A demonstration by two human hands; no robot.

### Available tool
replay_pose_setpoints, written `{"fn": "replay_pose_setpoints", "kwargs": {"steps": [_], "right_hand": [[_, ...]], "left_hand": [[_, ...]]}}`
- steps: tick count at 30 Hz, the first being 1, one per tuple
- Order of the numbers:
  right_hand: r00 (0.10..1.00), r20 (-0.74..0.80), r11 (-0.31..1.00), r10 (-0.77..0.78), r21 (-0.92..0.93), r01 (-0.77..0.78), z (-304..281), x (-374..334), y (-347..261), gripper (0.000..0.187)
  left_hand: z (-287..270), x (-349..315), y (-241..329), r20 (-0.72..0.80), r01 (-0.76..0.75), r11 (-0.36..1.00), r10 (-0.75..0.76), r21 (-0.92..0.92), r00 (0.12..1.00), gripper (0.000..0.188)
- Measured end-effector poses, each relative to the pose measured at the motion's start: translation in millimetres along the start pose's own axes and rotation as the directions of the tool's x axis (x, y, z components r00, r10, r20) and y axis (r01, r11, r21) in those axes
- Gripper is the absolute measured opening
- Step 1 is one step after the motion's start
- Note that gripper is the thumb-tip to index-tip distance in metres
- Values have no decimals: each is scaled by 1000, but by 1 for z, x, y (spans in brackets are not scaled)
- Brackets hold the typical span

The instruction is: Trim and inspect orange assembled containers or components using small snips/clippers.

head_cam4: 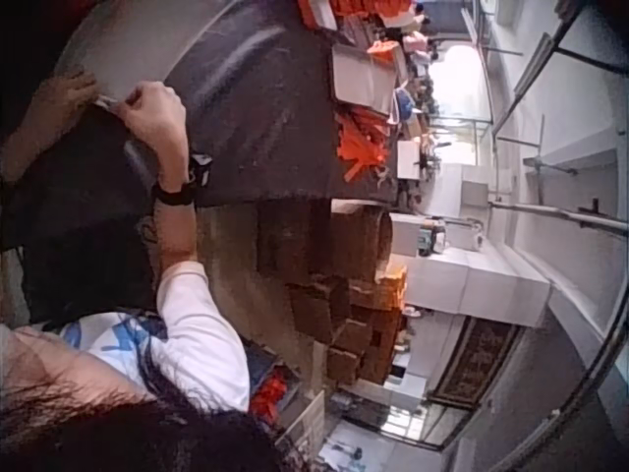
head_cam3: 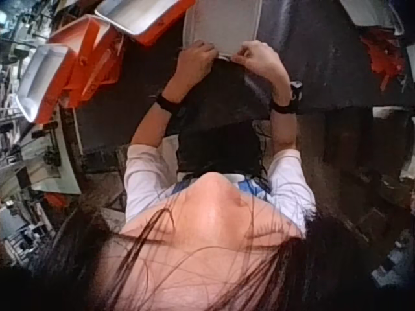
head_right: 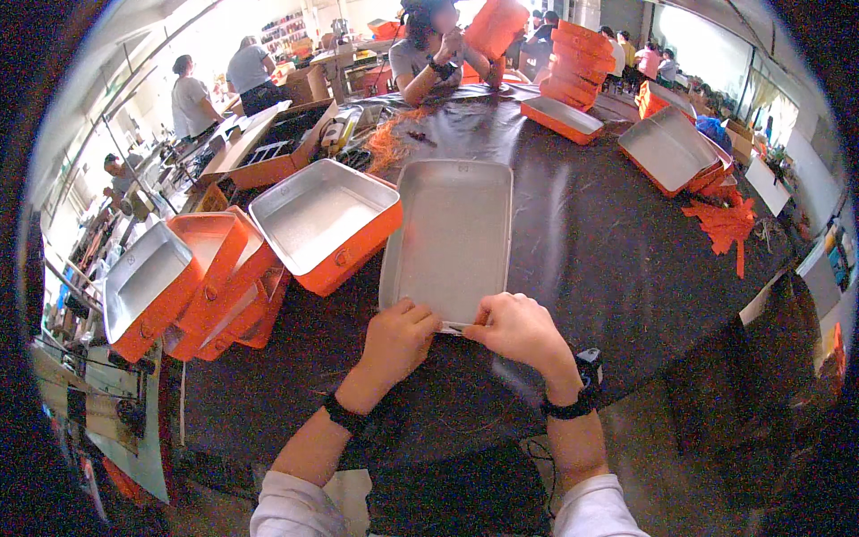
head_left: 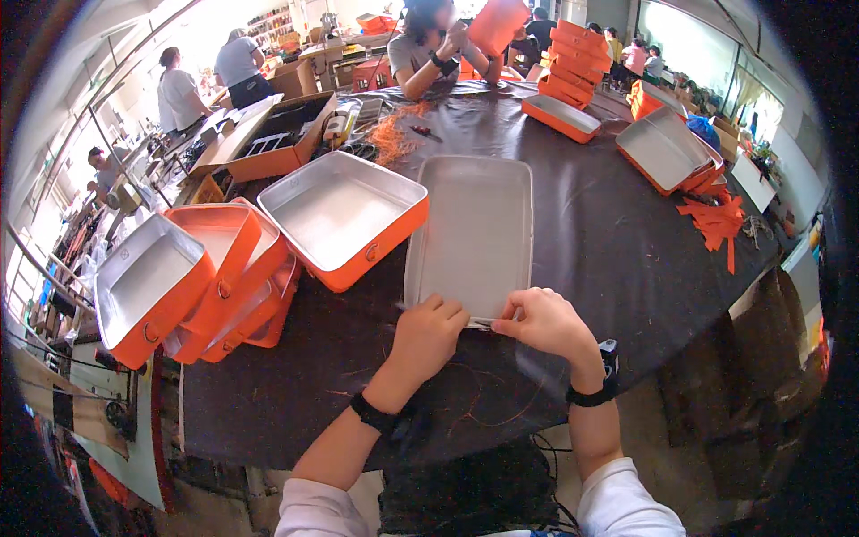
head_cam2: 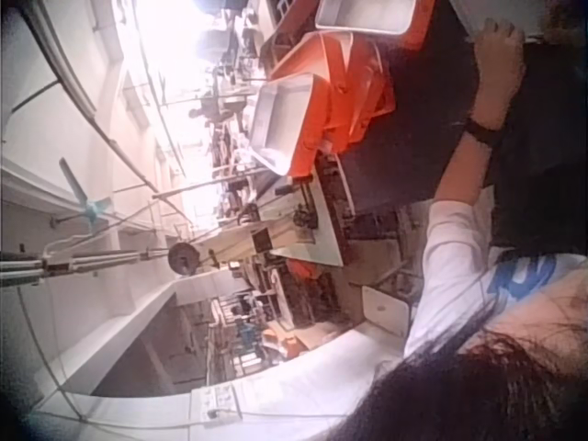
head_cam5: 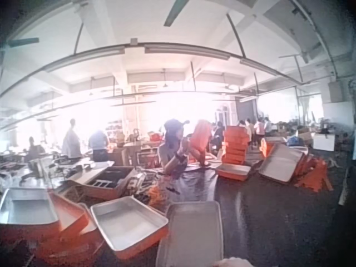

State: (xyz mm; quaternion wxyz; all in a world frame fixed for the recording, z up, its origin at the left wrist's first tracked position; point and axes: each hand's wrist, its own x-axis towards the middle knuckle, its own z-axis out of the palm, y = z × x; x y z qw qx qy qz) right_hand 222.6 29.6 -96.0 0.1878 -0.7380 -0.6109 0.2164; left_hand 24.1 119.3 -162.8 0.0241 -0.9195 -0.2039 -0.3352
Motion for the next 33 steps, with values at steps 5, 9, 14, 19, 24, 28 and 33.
{"fn": "replay_pose_setpoints", "kwargs": {"steps": [5,9,14,19,24,28,33], "right_hand": [[998,-58,1000,-9,16,10,-2,1,1,30],[1000,-4,998,-25,49,25,-3,0,2,32],[999,-1,998,-53,18,53,3,3,9,34],[999,8,997,-52,62,51,-1,3,6,34],[998,8,997,-68,45,67,-1,3,9,34],[998,55,999,-27,31,25,-4,4,6,33],[998,63,998,-16,54,12,-9,2,0,31]], "left_hand": [[-3,2,1,5,-4,1000,4,-1,1000,8],[-2,1,0,-3,-3,1000,3,-1,1000,8],[-1,1,0,10,-9,1000,9,3,1000,9],[-3,-2,-3,93,13,1000,-15,19,996,12],[-1,-1,-3,92,6,1000,-8,20,996,10],[-3,1,0,41,1,1000,-1,6,999,7],[-3,2,0,7,6,1000,-6,-3,1000,6]]}}
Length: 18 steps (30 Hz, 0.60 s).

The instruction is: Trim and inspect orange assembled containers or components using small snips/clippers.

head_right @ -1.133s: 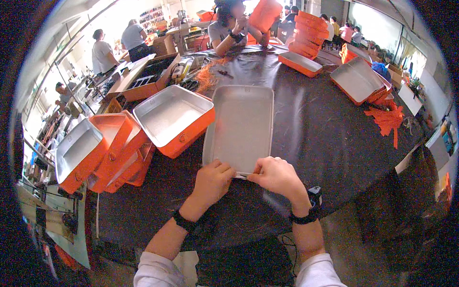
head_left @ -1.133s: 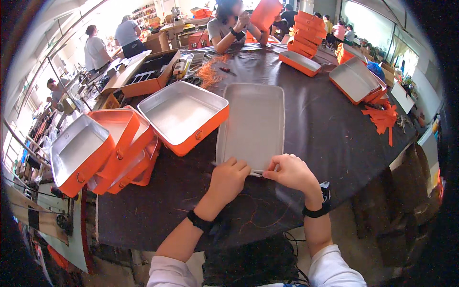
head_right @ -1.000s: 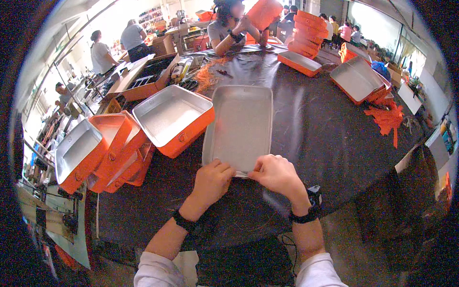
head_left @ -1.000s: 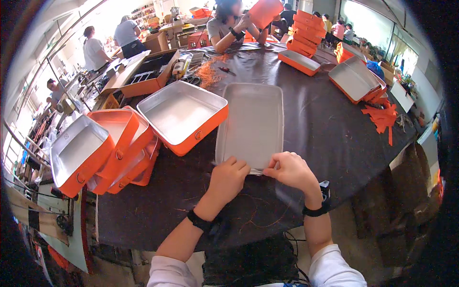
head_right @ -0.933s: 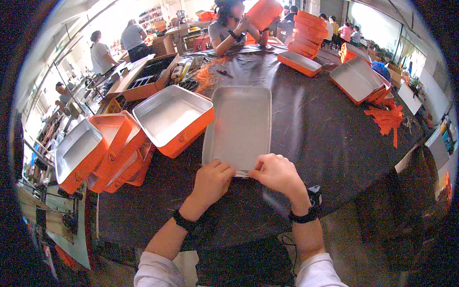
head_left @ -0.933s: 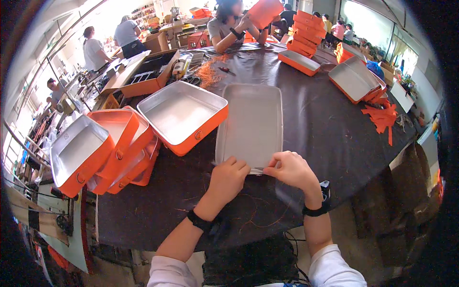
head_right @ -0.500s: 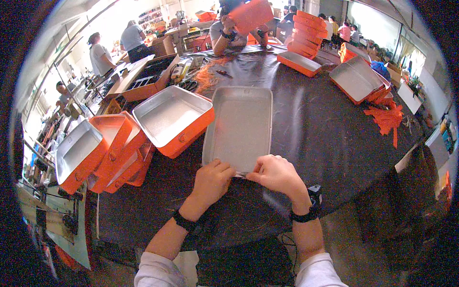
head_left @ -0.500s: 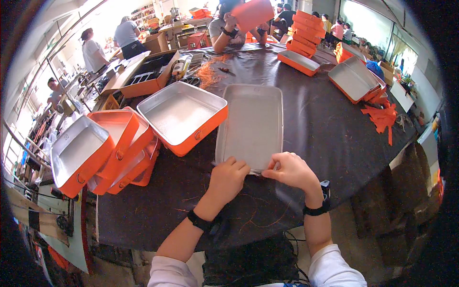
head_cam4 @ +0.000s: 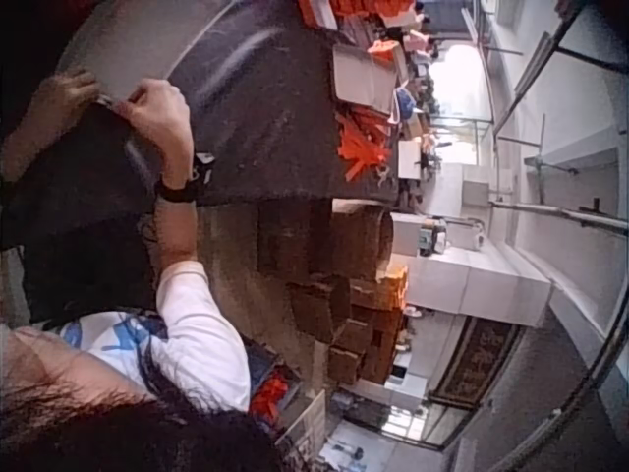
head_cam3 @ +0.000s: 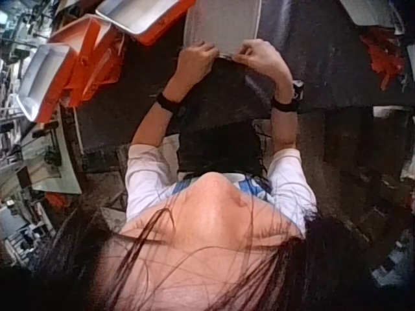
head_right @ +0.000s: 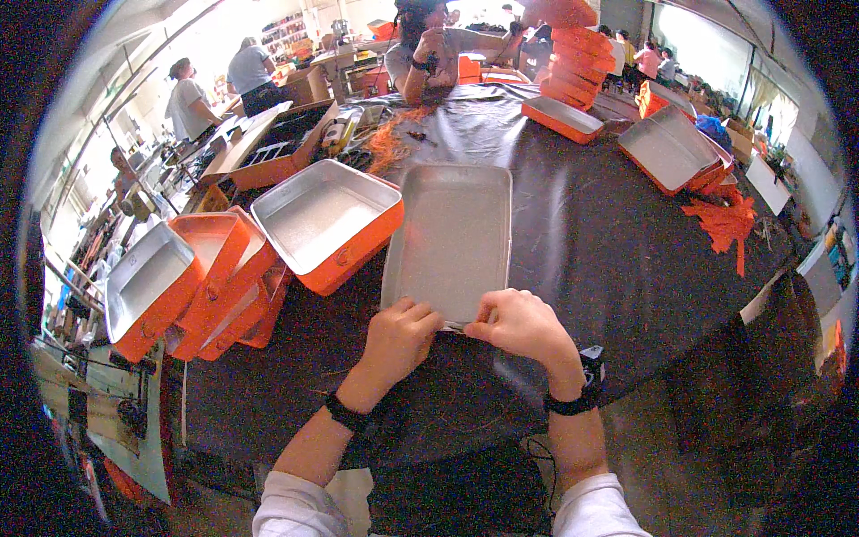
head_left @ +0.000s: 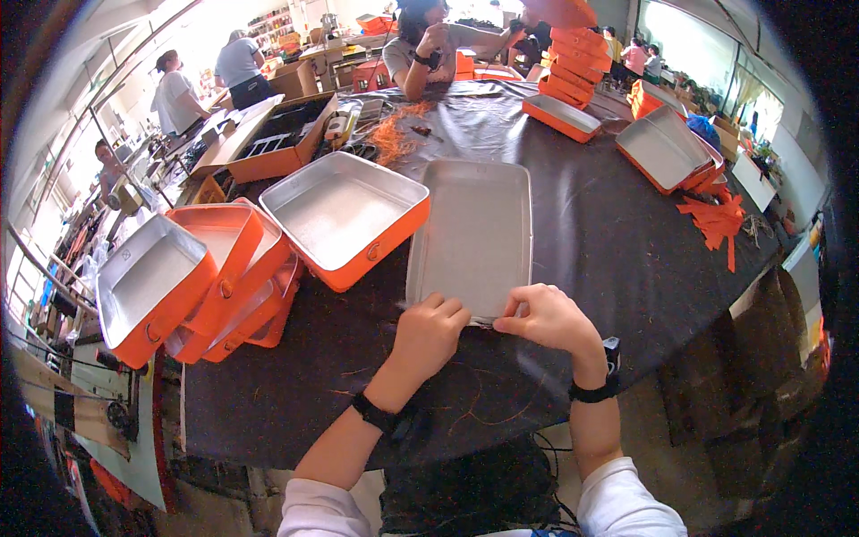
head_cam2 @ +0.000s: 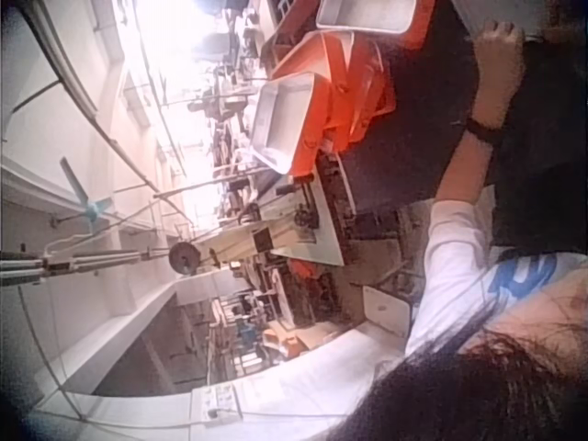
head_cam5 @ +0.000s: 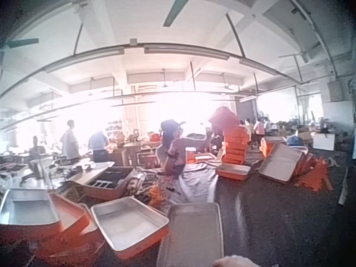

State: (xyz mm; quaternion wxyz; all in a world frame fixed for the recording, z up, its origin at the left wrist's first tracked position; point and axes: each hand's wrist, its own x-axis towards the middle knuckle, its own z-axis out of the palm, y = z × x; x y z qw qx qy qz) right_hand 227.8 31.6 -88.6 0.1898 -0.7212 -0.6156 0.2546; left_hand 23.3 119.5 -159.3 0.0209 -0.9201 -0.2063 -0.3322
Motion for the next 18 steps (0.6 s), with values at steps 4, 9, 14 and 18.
{"fn": "replay_pose_setpoints", "kwargs": {"steps": [4,9,14,18], "right_hand": [[1000,-4,1000,-8,12,8,1,1,5,32],[1000,8,1000,-5,7,5,3,3,7,33],[994,-111,1000,-19,22,22,6,4,6,36],[908,-383,976,171,190,-104,1,5,4,47]], "left_hand": [[2,-1,-2,39,3,1000,-2,-4,999,8],[2,-1,-2,57,6,1000,-5,-7,998,10],[1,-3,-4,50,33,999,-32,-22,998,9],[0,0,-2,37,14,999,-13,-41,999,9]]}}
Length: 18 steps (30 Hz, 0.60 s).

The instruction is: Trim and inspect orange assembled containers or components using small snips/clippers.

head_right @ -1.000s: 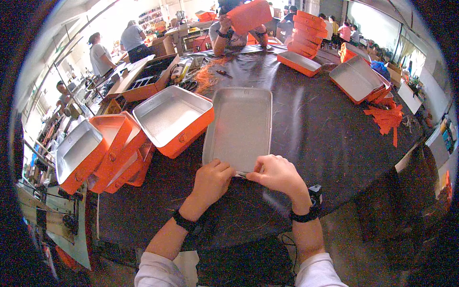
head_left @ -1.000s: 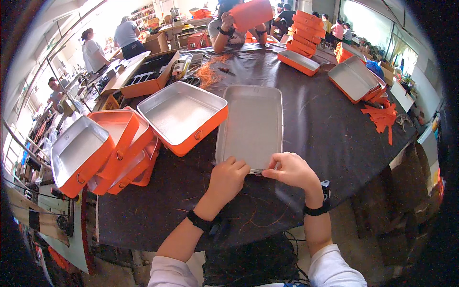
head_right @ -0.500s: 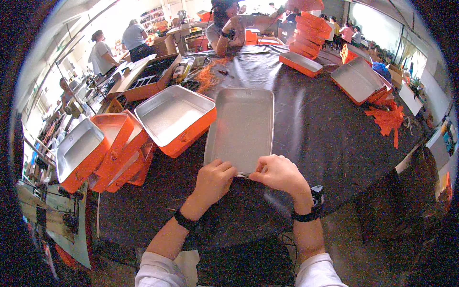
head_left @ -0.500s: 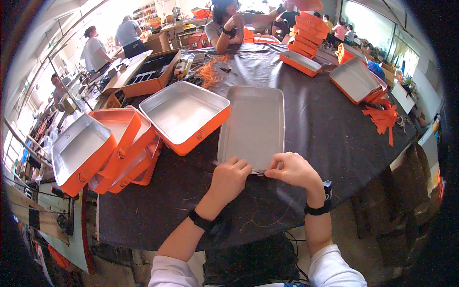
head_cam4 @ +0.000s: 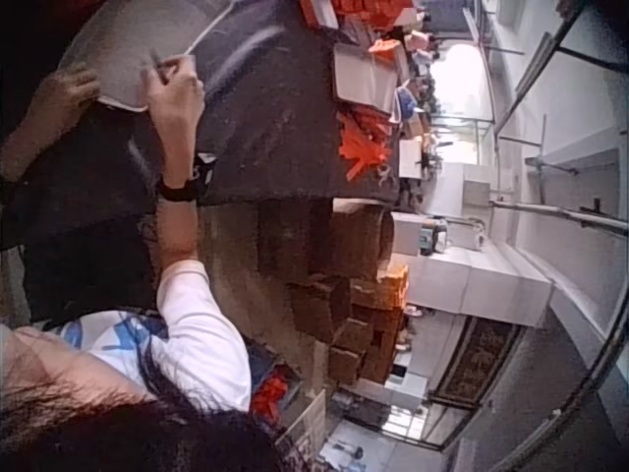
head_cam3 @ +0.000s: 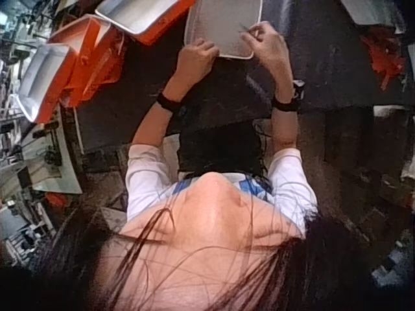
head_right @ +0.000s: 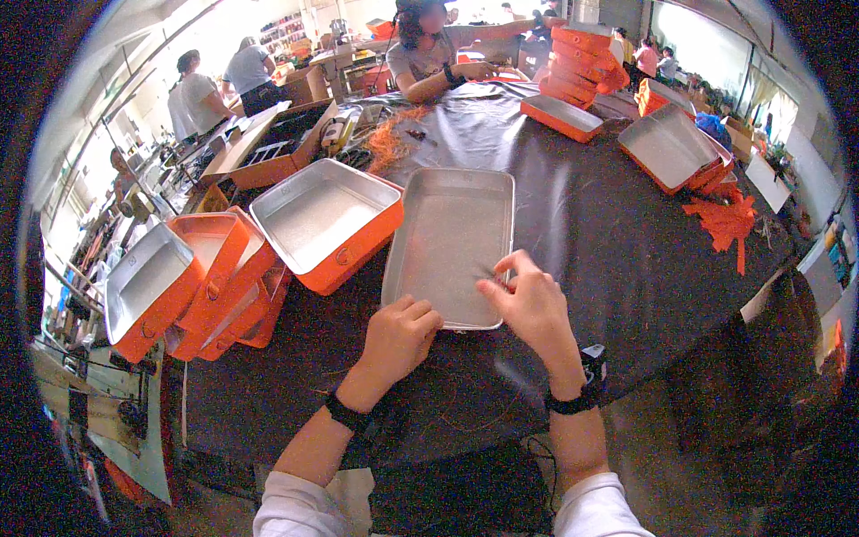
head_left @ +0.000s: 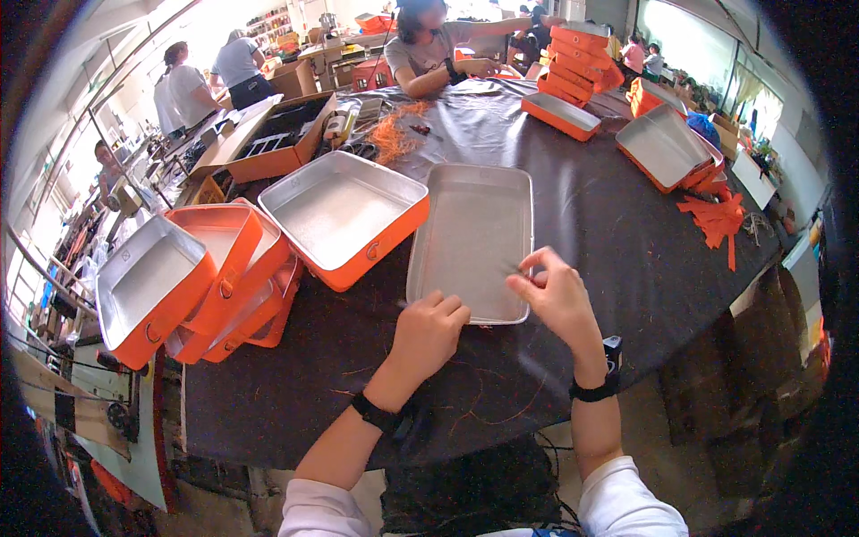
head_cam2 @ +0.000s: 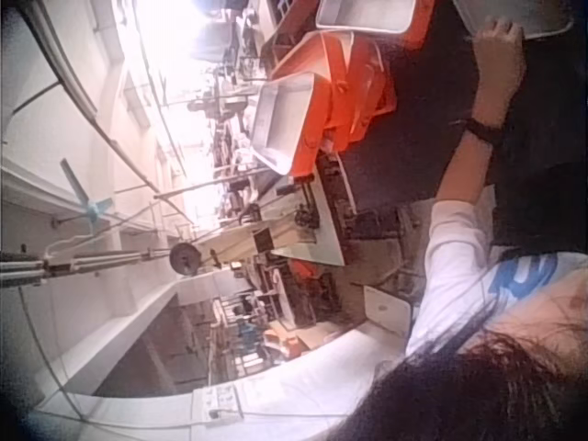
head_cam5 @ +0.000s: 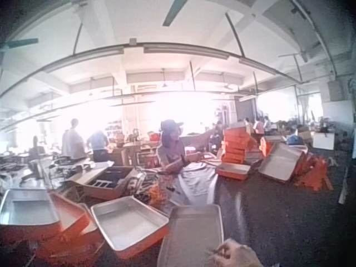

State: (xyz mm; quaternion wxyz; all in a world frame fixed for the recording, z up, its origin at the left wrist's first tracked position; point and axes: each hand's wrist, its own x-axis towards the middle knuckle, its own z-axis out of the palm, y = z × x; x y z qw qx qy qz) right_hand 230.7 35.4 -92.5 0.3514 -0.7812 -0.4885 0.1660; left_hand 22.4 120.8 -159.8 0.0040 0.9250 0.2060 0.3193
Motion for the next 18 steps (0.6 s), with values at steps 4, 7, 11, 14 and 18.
{"fn": "replay_pose_setpoints", "kwargs": {"steps": [4,7,11,14,18], "right_hand": [[990,-103,986,92,-131,-106,5,2,-5,53],[987,-23,961,161,-226,-162,23,14,10,45],[983,23,948,180,-270,-167,24,27,24,31],[982,-177,968,70,-226,-109,27,25,24,35],[864,-480,962,-150,-272,16,25,31,36,52]], "left_hand": [[-1,-1,-1,11,-24,1000,24,4,1000,9],[-2,-3,-4,2,-44,999,44,-1,999,8],[-4,0,5,18,-40,998,41,-41,999,9],[-3,-2,8,31,2,997,1,-75,1000,24],[-8,1,12,3,26,997,-26,-76,1000,52]]}}
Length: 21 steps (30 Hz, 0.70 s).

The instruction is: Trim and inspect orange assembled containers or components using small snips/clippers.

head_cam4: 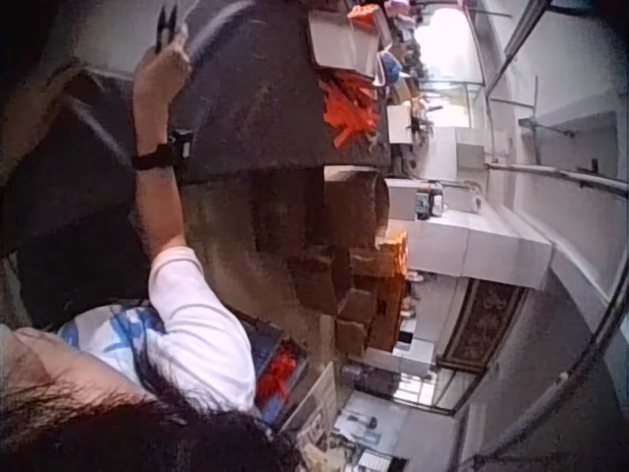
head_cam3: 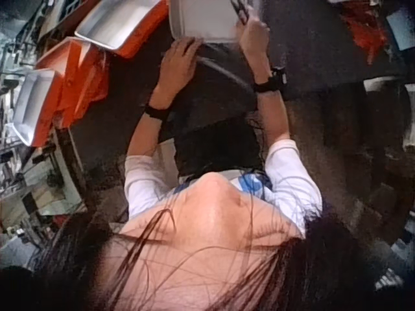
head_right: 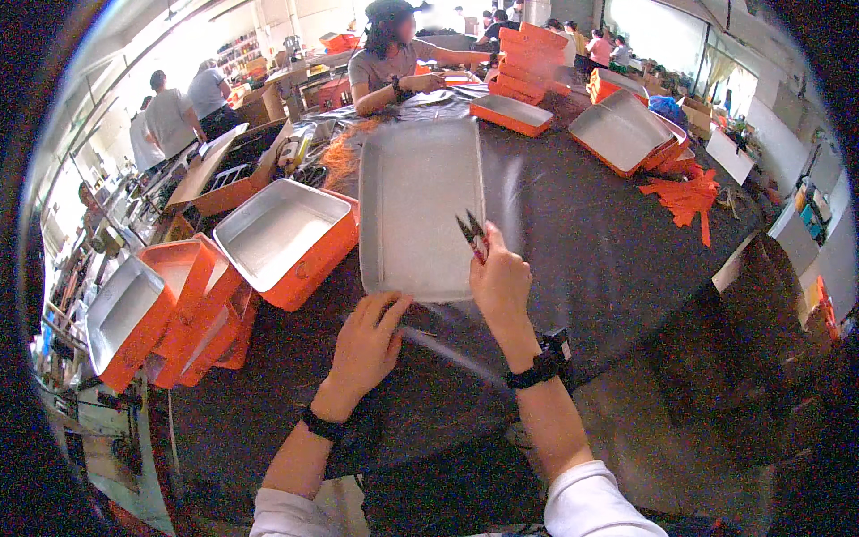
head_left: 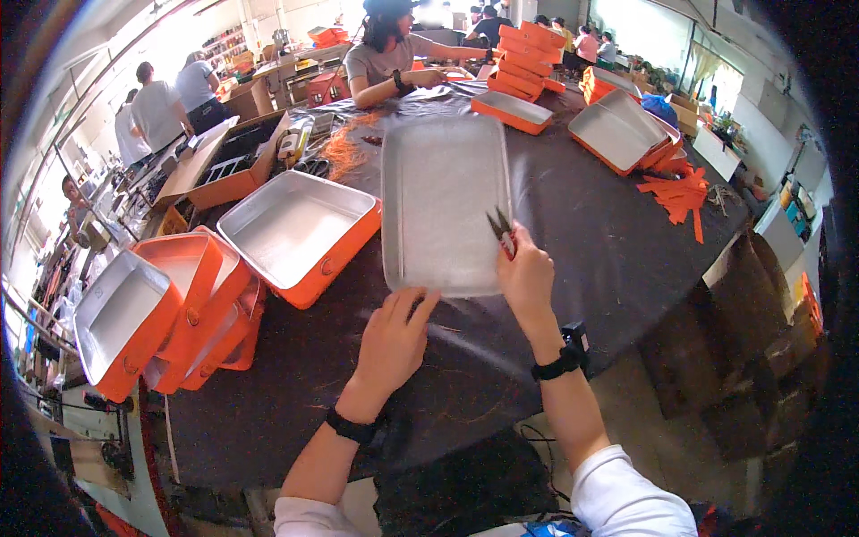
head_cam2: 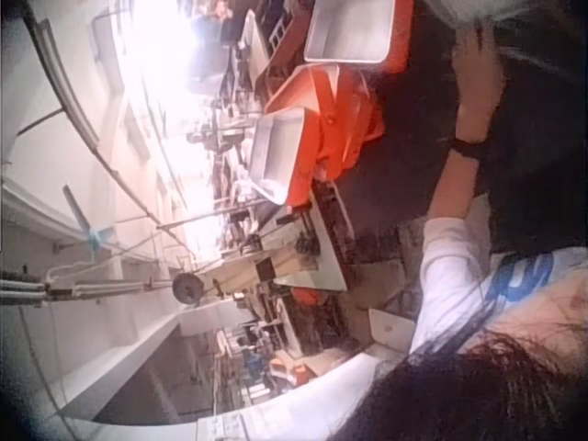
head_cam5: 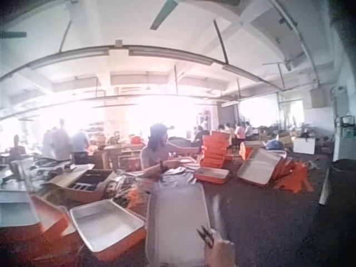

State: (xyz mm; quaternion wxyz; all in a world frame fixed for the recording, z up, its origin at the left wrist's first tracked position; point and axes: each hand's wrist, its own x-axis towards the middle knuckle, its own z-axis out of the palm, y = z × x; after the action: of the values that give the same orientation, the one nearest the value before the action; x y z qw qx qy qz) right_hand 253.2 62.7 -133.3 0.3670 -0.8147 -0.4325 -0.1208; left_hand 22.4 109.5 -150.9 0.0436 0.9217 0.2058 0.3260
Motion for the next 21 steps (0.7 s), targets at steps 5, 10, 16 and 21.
{"fn": "replay_pose_setpoints", "kwargs": {"steps": [5,10,16,21], "right_hand": [[945,-326,968,-4,237,86,1,7,18,55],[921,-387,913,46,391,118,-5,1,13,60],[875,-481,855,59,477,204,-16,-1,-5,32],[919,-394,941,9,315,126,-12,1,11,48]], "left_hand": [[-3,-1,5,47,43,999,-44,12,998,69],[-5,-2,4,-3,66,997,-66,-29,998,72],[-3,-3,1,-53,77,993,-82,-90,995,77],[6,-7,3,-123,355,871,-415,-338,901,88]]}}
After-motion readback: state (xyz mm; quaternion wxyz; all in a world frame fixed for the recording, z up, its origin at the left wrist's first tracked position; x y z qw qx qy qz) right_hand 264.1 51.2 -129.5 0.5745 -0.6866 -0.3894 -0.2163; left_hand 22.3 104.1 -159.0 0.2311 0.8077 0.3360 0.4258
